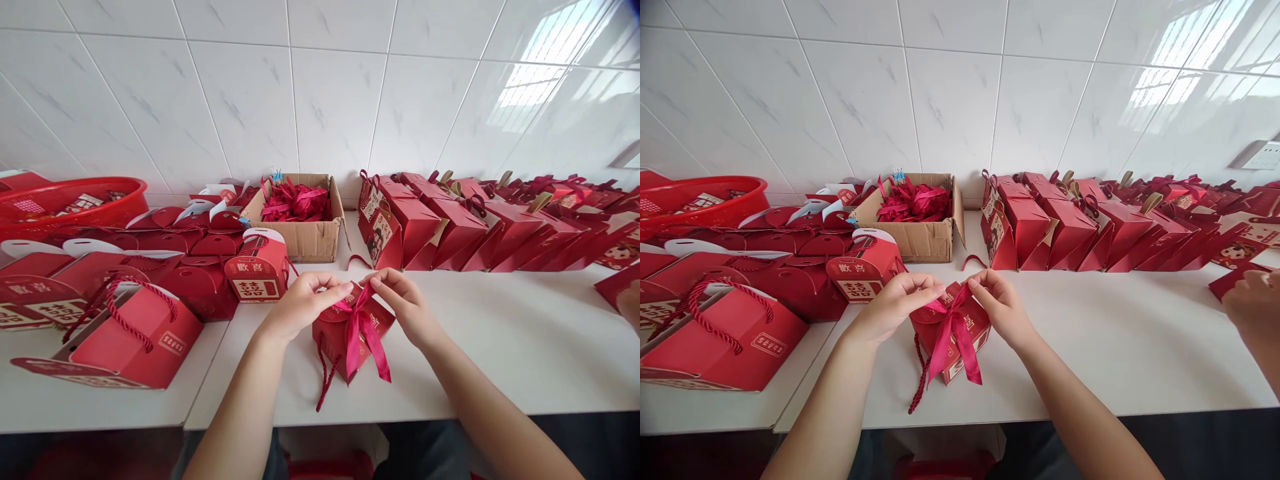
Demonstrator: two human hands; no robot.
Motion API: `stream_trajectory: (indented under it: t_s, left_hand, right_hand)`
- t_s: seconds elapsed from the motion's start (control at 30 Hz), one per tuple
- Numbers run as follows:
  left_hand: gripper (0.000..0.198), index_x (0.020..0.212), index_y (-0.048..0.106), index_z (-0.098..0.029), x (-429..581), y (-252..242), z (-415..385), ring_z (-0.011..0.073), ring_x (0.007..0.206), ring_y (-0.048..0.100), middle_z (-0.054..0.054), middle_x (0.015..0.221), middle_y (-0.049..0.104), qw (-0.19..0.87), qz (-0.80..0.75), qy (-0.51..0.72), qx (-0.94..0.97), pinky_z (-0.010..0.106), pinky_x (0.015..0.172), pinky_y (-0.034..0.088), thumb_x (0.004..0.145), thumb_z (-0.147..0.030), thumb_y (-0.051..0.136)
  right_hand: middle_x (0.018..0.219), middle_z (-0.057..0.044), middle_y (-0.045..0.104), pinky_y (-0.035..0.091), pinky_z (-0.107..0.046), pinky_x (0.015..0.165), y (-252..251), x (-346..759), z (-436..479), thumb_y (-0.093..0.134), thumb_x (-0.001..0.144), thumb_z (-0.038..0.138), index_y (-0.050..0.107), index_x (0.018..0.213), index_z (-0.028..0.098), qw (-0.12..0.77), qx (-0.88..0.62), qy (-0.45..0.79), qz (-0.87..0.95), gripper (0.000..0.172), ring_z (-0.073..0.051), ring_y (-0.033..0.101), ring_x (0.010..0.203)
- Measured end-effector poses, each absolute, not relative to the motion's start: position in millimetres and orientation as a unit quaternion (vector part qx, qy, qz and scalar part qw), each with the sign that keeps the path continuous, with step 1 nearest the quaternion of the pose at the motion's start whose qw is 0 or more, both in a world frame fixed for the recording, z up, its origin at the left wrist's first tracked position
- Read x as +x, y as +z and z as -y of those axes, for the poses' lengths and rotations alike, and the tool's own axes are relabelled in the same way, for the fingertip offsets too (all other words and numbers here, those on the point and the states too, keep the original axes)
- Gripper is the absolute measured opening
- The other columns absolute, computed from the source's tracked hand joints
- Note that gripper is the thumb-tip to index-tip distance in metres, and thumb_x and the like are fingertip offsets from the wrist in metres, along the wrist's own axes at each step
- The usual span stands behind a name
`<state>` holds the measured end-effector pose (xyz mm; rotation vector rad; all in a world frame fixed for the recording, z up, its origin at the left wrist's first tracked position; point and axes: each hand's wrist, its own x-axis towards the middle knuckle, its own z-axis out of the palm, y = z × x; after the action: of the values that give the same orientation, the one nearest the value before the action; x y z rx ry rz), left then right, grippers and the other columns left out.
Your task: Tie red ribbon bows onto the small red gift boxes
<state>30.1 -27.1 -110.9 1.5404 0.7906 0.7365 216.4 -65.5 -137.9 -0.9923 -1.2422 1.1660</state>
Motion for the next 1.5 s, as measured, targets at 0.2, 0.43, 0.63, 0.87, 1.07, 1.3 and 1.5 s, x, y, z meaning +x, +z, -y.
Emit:
stream_trajectory:
  t_s: [0.2, 0.43, 0.63, 0.87, 1.07, 1.3, 1.5]
  left_hand:
    - [0.037, 0.058, 0.045, -0.016, 31, -110, 29, 0.0113, 0.069, 0.047, -0.001, 0.072, 0.054, 0.57, -0.328, 0.319, 0.683, 0.025, 0.067, 0.035, 0.08, -0.04, 0.063]
    - [0.028, 0.064, 0.054, -0.016, 33, -108, 33, 0.0086, 0.062, 0.046, -0.004, 0.066, 0.051, 0.512, -0.388, 0.315, 0.699, 0.022, 0.061, 0.035, 0.075, -0.038, 0.068]
    - [0.025, 0.068, 0.057, -0.017, 35, -107, 33, 0.0089, 0.061, 0.047, -0.004, 0.063, 0.05, 0.5, -0.375, 0.312, 0.715, 0.022, 0.06, 0.037, 0.077, -0.039, 0.065]
    - [0.023, 0.065, 0.063, -0.017, 34, -112, 34, 0.0149, 0.069, 0.057, 0.001, 0.071, 0.064, 0.435, -0.398, 0.297, 0.751, 0.026, 0.063, 0.041, 0.071, -0.039, 0.069]
    - [0.031, 0.061, 0.059, -0.017, 35, -117, 35, 0.0157, 0.068, 0.056, 0.001, 0.069, 0.061, 0.421, -0.403, 0.3, 0.756, 0.027, 0.065, 0.041, 0.07, -0.045, 0.069]
    - [0.043, 0.054, 0.039, -0.018, 38, -117, 36, 0.014, 0.065, 0.053, -0.002, 0.067, 0.049, 0.403, -0.403, 0.303, 0.764, 0.027, 0.063, 0.04, 0.066, -0.044, 0.071]
    - [0.044, 0.054, 0.035, -0.018, 38, -116, 36, 0.0133, 0.063, 0.05, -0.003, 0.065, 0.043, 0.411, -0.397, 0.304, 0.763, 0.026, 0.061, 0.038, 0.066, -0.04, 0.072]
  right_hand:
    - [0.075, 0.001, 0.06, 0.045, -0.024, 0.067, -138, 216, 65, 0.06, 0.087, 0.04, 0.055, 0.078, 0.021, 0.553, -0.414, 0.492, 0.531, 0.022, -0.013, 0.056, 0.074]
    - [0.078, -0.001, 0.062, 0.047, -0.026, 0.069, -141, 218, 67, 0.058, 0.087, 0.043, 0.058, 0.081, 0.021, 0.528, -0.432, 0.487, 0.545, 0.023, -0.015, 0.058, 0.076]
    - [0.114, -0.004, 0.059, 0.044, -0.029, 0.085, -142, 219, 67, 0.056, 0.088, 0.045, 0.067, 0.092, 0.023, 0.483, -0.47, 0.43, 0.601, 0.025, -0.019, 0.057, 0.103]
    - [0.111, -0.004, 0.061, 0.043, -0.03, 0.087, -143, 219, 65, 0.052, 0.089, 0.046, 0.068, 0.092, 0.022, 0.489, -0.464, 0.427, 0.603, 0.029, -0.02, 0.058, 0.101]
    - [0.104, -0.006, 0.063, 0.045, -0.033, 0.081, -144, 218, 65, 0.055, 0.086, 0.05, 0.066, 0.093, 0.021, 0.495, -0.476, 0.428, 0.587, 0.031, -0.022, 0.059, 0.096]
    - [0.106, -0.007, 0.059, 0.041, -0.035, 0.089, -147, 221, 63, 0.056, 0.085, 0.049, 0.064, 0.083, 0.02, 0.515, -0.479, 0.394, 0.591, 0.03, -0.022, 0.056, 0.097]
    - [0.107, -0.007, 0.056, 0.038, -0.036, 0.091, -147, 222, 61, 0.057, 0.085, 0.045, 0.052, 0.061, 0.019, 0.528, -0.47, 0.381, 0.596, 0.036, -0.022, 0.053, 0.102]
